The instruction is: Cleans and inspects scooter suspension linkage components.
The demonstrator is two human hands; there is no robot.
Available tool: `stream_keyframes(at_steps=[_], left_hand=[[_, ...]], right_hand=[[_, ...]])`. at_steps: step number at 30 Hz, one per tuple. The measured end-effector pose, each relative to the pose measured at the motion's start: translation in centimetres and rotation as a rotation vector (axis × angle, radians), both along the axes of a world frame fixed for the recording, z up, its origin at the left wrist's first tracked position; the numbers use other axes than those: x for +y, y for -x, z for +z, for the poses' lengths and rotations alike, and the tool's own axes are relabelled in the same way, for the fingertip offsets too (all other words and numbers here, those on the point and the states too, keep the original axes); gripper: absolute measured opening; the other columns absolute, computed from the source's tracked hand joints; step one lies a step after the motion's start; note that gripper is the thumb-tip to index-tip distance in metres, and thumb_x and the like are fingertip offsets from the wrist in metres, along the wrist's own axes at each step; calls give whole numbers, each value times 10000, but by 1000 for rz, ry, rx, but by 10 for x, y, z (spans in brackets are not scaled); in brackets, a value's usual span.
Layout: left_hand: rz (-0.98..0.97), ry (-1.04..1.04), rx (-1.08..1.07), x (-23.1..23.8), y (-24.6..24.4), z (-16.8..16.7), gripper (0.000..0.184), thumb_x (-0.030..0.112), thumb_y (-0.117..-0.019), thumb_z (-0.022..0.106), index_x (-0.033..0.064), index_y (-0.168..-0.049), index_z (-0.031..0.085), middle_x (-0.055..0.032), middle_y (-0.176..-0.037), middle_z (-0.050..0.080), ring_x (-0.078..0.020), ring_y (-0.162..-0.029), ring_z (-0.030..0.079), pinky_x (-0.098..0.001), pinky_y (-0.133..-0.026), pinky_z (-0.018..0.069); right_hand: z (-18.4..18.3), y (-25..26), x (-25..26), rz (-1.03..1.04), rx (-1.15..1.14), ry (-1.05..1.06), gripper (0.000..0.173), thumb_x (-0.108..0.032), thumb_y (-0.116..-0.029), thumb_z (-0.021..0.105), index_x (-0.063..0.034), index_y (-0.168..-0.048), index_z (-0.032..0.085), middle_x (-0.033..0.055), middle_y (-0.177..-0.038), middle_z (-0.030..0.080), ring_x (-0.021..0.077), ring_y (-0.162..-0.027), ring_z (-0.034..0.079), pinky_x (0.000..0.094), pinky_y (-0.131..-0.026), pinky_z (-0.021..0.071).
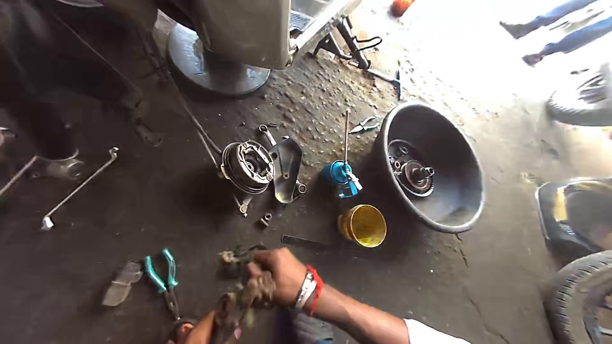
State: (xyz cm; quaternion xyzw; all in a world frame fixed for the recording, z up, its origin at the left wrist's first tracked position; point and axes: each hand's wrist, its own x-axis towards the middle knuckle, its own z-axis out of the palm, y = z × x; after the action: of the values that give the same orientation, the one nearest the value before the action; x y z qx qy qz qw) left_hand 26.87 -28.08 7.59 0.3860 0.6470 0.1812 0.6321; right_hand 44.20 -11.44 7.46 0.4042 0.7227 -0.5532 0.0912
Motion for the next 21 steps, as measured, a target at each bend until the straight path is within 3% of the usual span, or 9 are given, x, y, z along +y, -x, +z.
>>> stream_keyframes(at_steps=[2,4,7,9,11,13,18,19,21], left_hand=[[-74,86,136,4,4,-4,556,364,-985,660,-65,-1328,572,-261,-1108,693,-386,-1001,693,-610,-927,518],[-4,172,96,1,3,-6,478,346,-964,677,-14,-1270,609,-176,-988,694,-293,-808,685,-529,-764,564],[241,315,-293,2,-5,4,238,178,-968,668,67,-1164,589,15,-732,582,-90,-509,536,-273,-476,510],[402,429,-519,8,-12,4,151,115,-973,606,113,-1113,550,59,-633,503,-63,-460,492,-235,-445,491],[558,512,-605,14,-18,-6,103,126,-1002,593,97,-1100,582,44,-636,475,-68,-459,470,-229,-440,478],[689,601,-663,17,-18,-15,48,132,-1030,534,116,-1059,569,55,-636,475,-41,-463,467,-192,-439,457],[739,606,-1062,3,-4,-19,123,114,-1000,493,118,-1059,601,63,-631,475,0,-442,443,-137,-414,421],[685,572,-1185,-1,-1,-20,121,131,-975,535,137,-1065,616,72,-630,481,7,-445,454,-132,-417,424],[535,517,-1388,-5,1,-22,91,171,-963,618,162,-1048,650,83,-655,505,15,-466,471,-122,-427,421]], right_hand=[[-13,-20,11,-50,-93,-101,342,-242,-998,557,-100,-1281,684,126,-1125,723,271,-1019,703,520,-925,555],[-20,-36,14,-170,32,-222,425,-147,-970,602,-193,-1391,639,49,-1233,710,166,-1020,706,426,-915,589],[-8,-31,14,-322,339,-377,267,-12,-922,611,-102,-1113,774,44,-1240,708,109,-1078,695,303,-899,610],[11,-17,12,-465,484,-217,269,-6,-951,544,-67,-1079,773,34,-1186,725,94,-1007,701,267,-821,611],[34,-6,6,-607,592,122,273,-102,-1001,512,-84,-1116,759,14,-971,734,57,-766,660,229,-649,562],[50,-6,5,-615,681,315,267,-200,-1022,520,-136,-1080,773,-27,-882,731,1,-723,651,183,-638,560],[49,-18,21,-647,610,133,339,-372,-1070,462,-210,-936,728,-59,-745,668,11,-613,616,206,-534,542],[43,-19,17,-544,548,64,290,-397,-1047,514,-203,-1045,729,-45,-855,697,41,-690,647,240,-591,571],[27,-14,-3,-180,379,-5,445,-426,-982,633,-158,-1337,638,9,-1293,650,109,-1068,664,337,-898,595]])
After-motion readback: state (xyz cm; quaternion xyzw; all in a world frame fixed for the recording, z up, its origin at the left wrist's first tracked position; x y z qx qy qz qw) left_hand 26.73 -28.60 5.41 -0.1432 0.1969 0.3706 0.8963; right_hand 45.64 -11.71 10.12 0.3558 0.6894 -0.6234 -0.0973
